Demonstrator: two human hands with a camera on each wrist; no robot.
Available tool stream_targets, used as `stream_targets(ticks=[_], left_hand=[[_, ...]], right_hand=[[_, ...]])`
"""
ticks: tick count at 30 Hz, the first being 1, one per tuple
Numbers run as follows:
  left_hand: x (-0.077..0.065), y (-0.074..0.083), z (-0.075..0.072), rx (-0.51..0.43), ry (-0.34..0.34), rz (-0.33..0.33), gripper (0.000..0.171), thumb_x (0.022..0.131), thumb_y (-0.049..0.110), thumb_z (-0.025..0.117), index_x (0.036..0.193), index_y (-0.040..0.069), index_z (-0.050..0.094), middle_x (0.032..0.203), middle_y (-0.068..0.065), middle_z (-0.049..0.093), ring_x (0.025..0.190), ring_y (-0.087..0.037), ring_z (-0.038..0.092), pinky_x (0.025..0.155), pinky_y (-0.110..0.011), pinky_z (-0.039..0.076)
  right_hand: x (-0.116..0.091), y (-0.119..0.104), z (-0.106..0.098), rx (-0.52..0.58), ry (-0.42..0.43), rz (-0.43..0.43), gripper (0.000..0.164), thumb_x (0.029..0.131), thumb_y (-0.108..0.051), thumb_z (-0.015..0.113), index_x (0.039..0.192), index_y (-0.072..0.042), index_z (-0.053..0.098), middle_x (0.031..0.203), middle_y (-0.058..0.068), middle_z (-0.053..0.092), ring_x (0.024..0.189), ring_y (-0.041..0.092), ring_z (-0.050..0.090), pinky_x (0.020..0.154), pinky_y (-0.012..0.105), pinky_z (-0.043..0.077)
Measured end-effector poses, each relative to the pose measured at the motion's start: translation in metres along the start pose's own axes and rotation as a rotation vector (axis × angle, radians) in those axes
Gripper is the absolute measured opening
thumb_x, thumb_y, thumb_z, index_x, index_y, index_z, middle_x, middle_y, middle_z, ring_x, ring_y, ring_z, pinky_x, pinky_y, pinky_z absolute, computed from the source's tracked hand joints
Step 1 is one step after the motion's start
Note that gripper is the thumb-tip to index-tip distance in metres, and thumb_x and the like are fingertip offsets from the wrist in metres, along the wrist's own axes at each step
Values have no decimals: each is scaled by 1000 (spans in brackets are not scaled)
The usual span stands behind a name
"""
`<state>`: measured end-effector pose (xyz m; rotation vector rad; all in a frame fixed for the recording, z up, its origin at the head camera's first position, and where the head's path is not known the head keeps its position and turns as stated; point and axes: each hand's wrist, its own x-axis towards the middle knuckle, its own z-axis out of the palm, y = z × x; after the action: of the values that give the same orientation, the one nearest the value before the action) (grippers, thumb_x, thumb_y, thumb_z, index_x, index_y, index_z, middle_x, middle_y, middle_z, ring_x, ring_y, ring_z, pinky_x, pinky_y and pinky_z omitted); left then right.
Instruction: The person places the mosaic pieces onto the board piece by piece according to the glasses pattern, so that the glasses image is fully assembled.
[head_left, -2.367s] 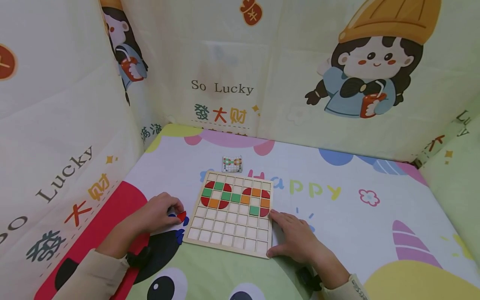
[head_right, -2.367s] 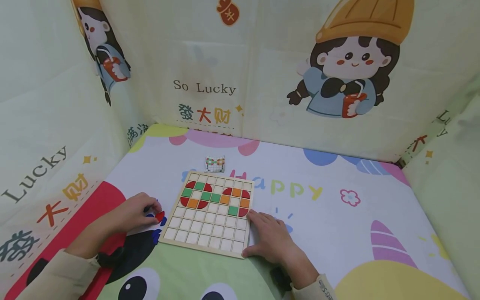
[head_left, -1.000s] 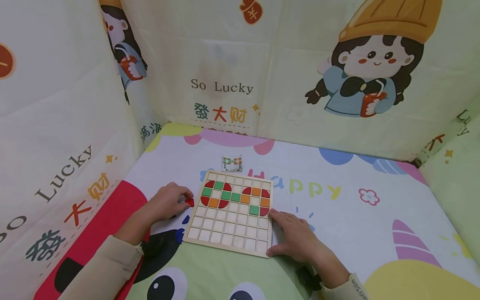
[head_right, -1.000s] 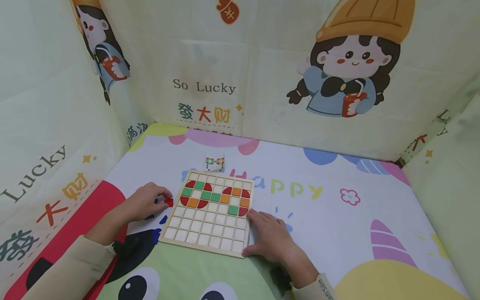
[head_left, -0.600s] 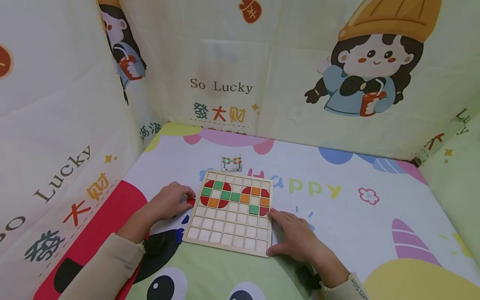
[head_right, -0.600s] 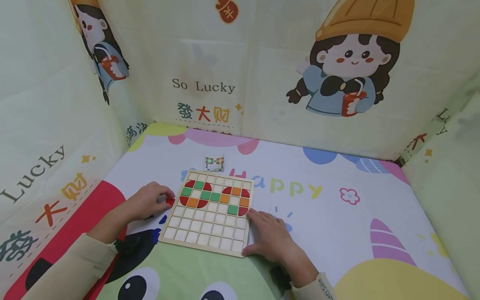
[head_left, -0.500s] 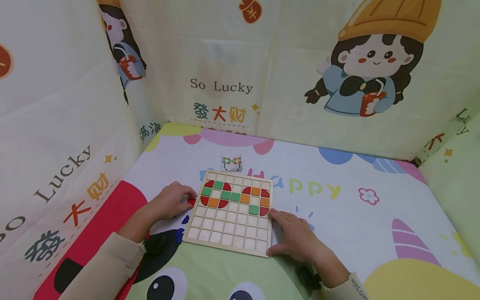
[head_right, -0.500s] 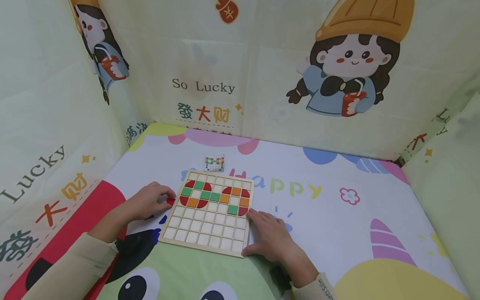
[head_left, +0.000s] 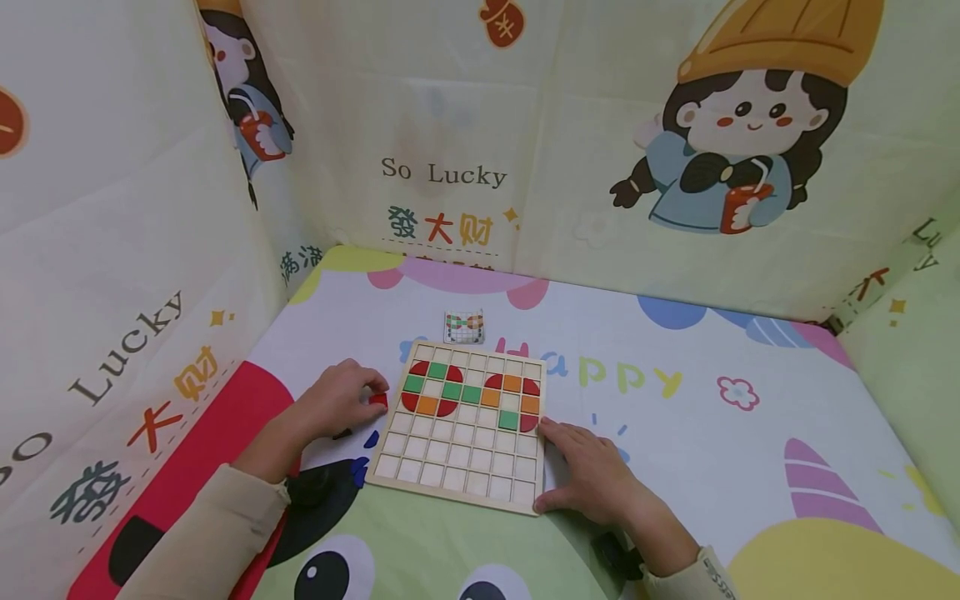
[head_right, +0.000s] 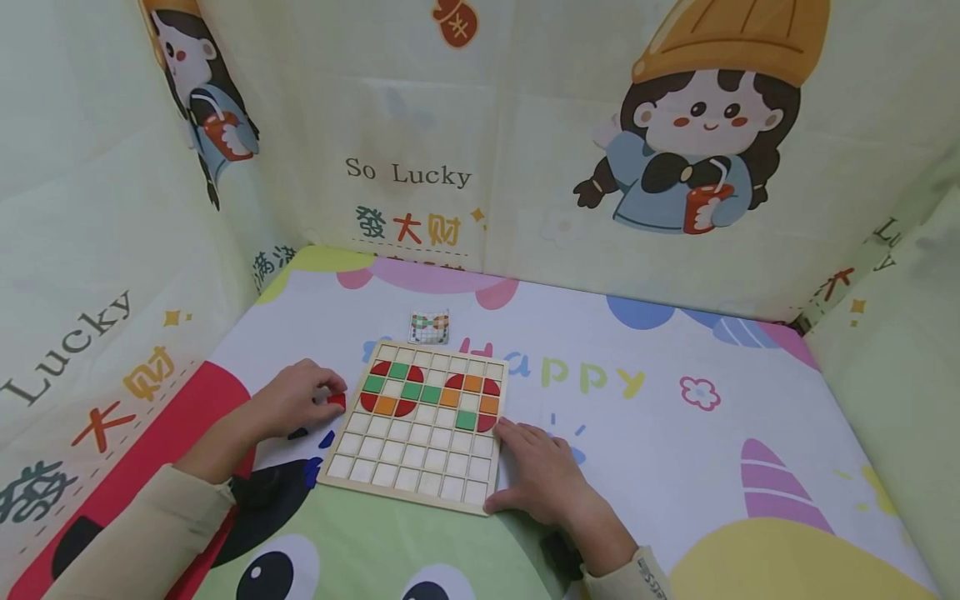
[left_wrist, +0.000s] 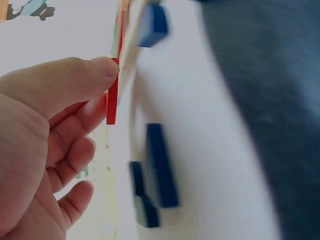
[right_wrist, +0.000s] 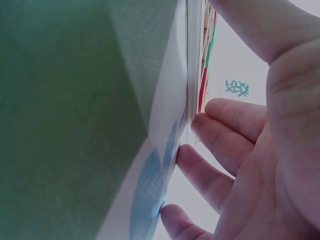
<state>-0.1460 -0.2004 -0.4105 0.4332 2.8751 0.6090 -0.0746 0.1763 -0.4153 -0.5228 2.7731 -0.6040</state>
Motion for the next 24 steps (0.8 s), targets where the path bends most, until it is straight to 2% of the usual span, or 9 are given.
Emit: stream_targets(ticks=[4,8,10,17,20,24], left_hand=[[4,10,-1,-17,-8,16,33,82,21,82,112,10,73,103,-6,62,100,-25,52,77,-38,56],[11,28,2,-37,-45,52,29,83,23,82,109,13,74,101,-2,62,100,-22,51,80,-37,54],[15,38,5,-45,-58,90,26,84,23,81,108,13,75,98,0,61,98,-21,50,80,-35,51],[31,71,18,5,-82,304,18,87,22,78,103,16,76,95,8,67,91,-15,49,78,-34,45],[38,82,25,17,-92,342,16,88,21,76,103,17,76,95,8,67,92,-14,49,79,-34,45],[43,95,31,62,-113,362,17,89,22,74,105,18,76,94,9,65,94,-14,50,82,-34,45]], right_hand=[[0,0,0,-5,-1,-2,104,65,-55,89,148,-9,47,150,8,48,137,33,42,103,61,34],[0,0,0,-3,-2,1,104,65,-56,89,148,-9,47,150,8,48,137,33,42,103,61,34],[0,0,0,0,-2,2,104,65,-56,88,149,-9,47,150,9,48,137,33,42,103,61,34],[1,0,0,-8,-6,2,104,65,-56,88,149,-10,47,150,8,48,137,33,41,103,60,34],[1,0,0,-9,-5,-1,104,65,-56,88,149,-10,47,150,8,48,137,33,41,104,60,33],[0,0,0,-3,-5,0,104,65,-56,88,148,-10,48,150,8,48,137,33,42,103,60,34]])
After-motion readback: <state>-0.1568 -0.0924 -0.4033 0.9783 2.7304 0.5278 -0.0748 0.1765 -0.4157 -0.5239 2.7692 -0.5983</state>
